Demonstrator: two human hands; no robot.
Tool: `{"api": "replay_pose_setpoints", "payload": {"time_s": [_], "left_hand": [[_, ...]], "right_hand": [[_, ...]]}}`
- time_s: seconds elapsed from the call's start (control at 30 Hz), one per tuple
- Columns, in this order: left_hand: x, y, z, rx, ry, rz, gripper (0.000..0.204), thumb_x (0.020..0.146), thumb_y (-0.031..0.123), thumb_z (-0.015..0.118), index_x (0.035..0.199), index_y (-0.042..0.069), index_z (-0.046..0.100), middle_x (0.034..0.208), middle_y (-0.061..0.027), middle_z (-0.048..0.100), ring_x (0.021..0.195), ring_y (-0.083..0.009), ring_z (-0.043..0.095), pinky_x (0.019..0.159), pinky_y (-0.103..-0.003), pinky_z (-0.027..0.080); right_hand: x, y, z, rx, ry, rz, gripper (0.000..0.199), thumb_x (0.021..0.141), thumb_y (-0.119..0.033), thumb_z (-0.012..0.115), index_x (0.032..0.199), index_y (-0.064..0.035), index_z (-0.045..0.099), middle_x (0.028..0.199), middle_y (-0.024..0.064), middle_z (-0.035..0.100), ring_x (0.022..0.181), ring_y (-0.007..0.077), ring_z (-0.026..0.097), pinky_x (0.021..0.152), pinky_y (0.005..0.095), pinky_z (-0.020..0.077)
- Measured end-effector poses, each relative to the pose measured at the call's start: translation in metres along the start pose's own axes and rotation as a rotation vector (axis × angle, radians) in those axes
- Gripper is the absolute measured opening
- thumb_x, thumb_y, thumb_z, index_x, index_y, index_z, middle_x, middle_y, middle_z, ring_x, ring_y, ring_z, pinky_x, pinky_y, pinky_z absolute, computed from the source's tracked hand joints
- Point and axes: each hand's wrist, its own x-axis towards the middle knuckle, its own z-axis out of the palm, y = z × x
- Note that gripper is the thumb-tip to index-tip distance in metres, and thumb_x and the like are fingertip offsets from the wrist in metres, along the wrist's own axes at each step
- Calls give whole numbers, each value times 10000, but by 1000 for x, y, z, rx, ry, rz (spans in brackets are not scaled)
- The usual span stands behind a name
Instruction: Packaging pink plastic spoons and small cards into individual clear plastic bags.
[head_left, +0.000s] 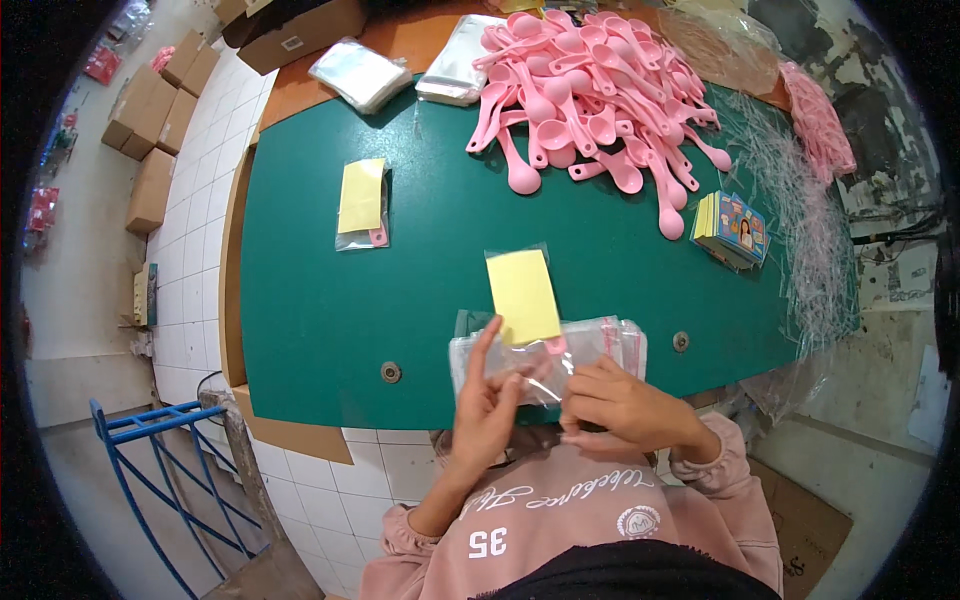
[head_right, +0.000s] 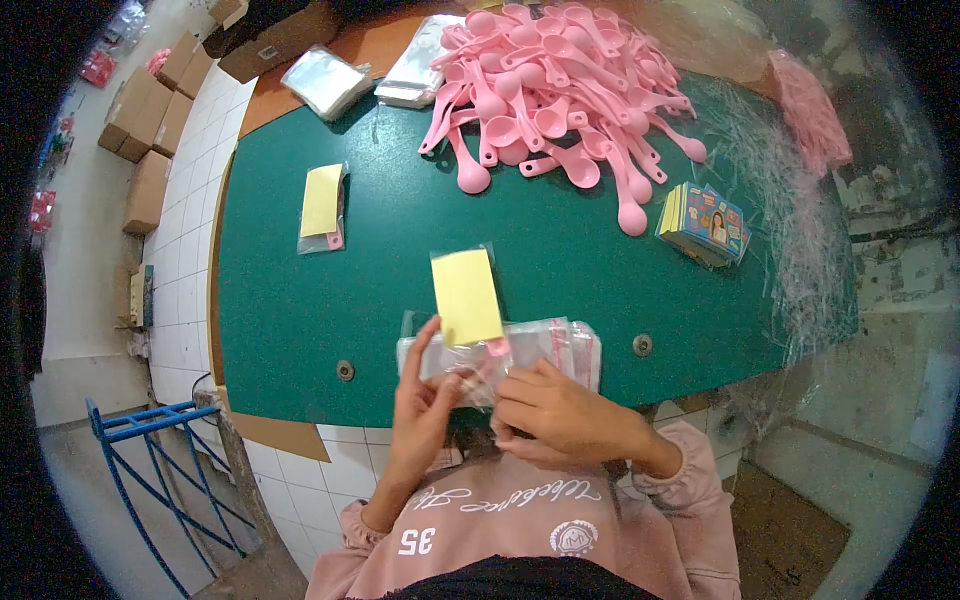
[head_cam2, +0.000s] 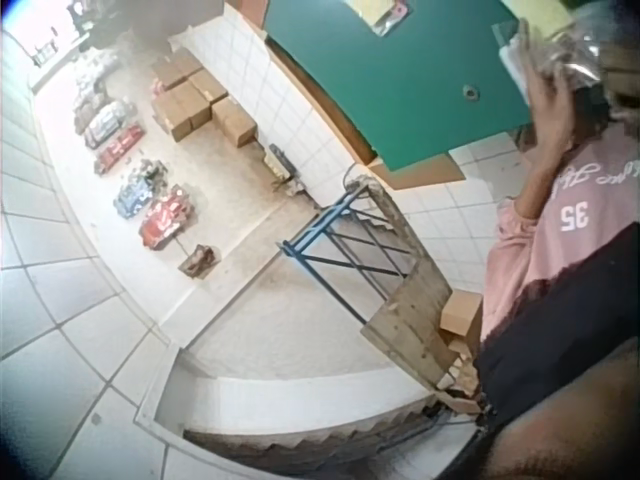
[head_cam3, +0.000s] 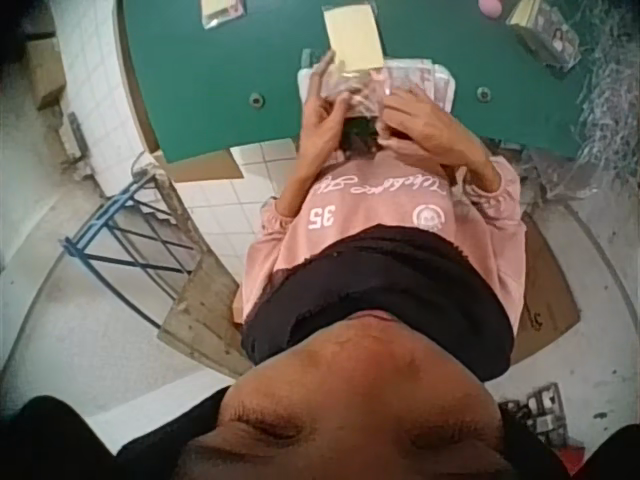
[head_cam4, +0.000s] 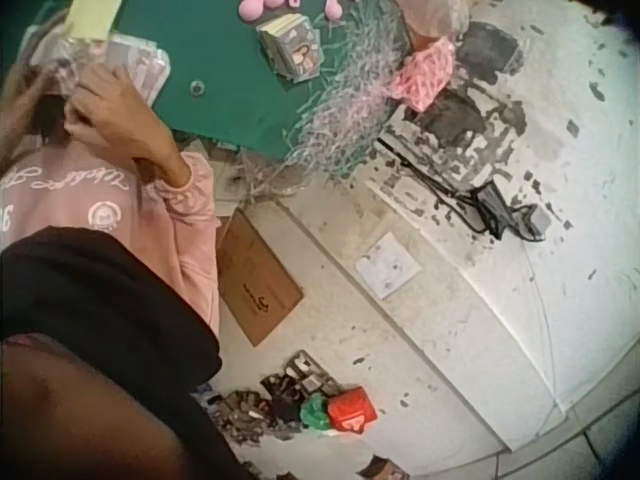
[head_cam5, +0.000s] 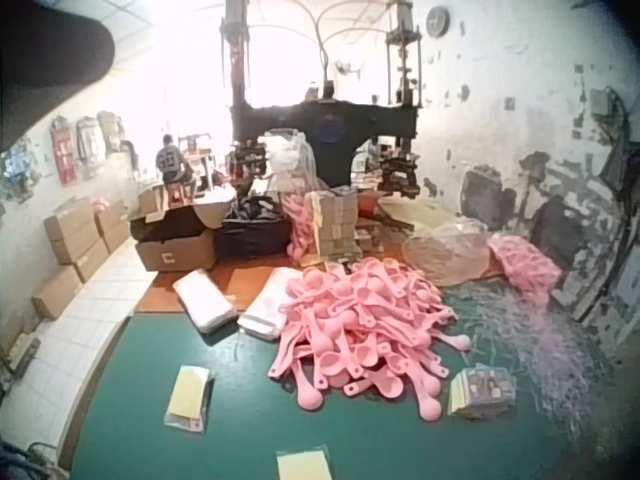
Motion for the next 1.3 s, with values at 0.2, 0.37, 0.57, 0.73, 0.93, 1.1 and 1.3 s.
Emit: {"api": "replay_pose_setpoints", "payload": {"time_s": [0.2, 0.37, 0.57, 0.73, 0.93, 1.1, 1.3], "left_hand": [[-1, 13, -17, 10, -204, -127, 350, 899, 34, 397, 1249, 16, 407, 1054, -107, 583, 982, -128, 549, 765, -200, 421], [2, 6, -10, -69, -274, -187, 312, 912, 87, 408, 1207, -2, 454, 1137, -109, 547, 1010, -145, 538, 831, -236, 442], [-4, 10, -8, 4, -112, -177, 322, 909, 138, 419, 1138, -74, 500, 1115, -152, 554, 939, -181, 582, 824, -282, 476], [0, 14, -11, -56, -187, -185, 306, 903, 127, 436, 1153, -28, 521, 1117, -99, 570, 910, -84, 540, 775, -195, 436], [-3, 15, -3, -102, -110, -170, 310, 907, 132, 437, 1154, -36, 519, 1090, -93, 582, 798, -44, 511, 714, -174, 425], [-2, 13, -4, -98, -145, -181, 301, 913, 119, 420, 1147, -39, 521, 1108, -101, 569, 871, -77, 540, 727, -184, 435], [-5, 19, -12, -105, -160, -204, 289, 902, 67, 415, 1158, -37, 500, 1076, -110, 575, 880, -138, 590, 734, -235, 475]], "right_hand": [[-107, 58, -100, 508, 401, 12, 205, 694, -140, 706, 773, -40, 544, 747, 72, 554, 640, 193, 498, 601, 325, 407], [-249, 139, -191, -502, 935, 780, 395, 723, -174, 670, 1048, -1, 526, 971, 150, 571, 826, 227, 567, 722, 335, 446], [-160, 79, -128, -1016, 1178, 985, 279, 768, -82, 588, 1036, -22, 539, 988, 133, 569, 859, 233, 570, 789, 332, 439], [-188, 44, -153, -68, 776, 673, 141, 774, -73, 586, 893, 3, 581, 862, 72, 569, 782, 156, 556, 751, 290, 438], [-104, 27, -108, -612, 1030, 607, 381, 669, -154, 700, 995, -37, 541, 971, 102, 525, 863, 209, 513, 748, 325, 428], [-18, 22, 7, -74, 519, 264, 394, 648, -139, 729, 985, -59, 541, 935, 110, 443, 818, 248, 512, 712, 324, 454], [-7, 28, 13, 95, 553, 247, 195, 666, -30, 692, 831, -55, 590, 915, 93, 456, 819, 208, 513, 676, 310, 452]]}}
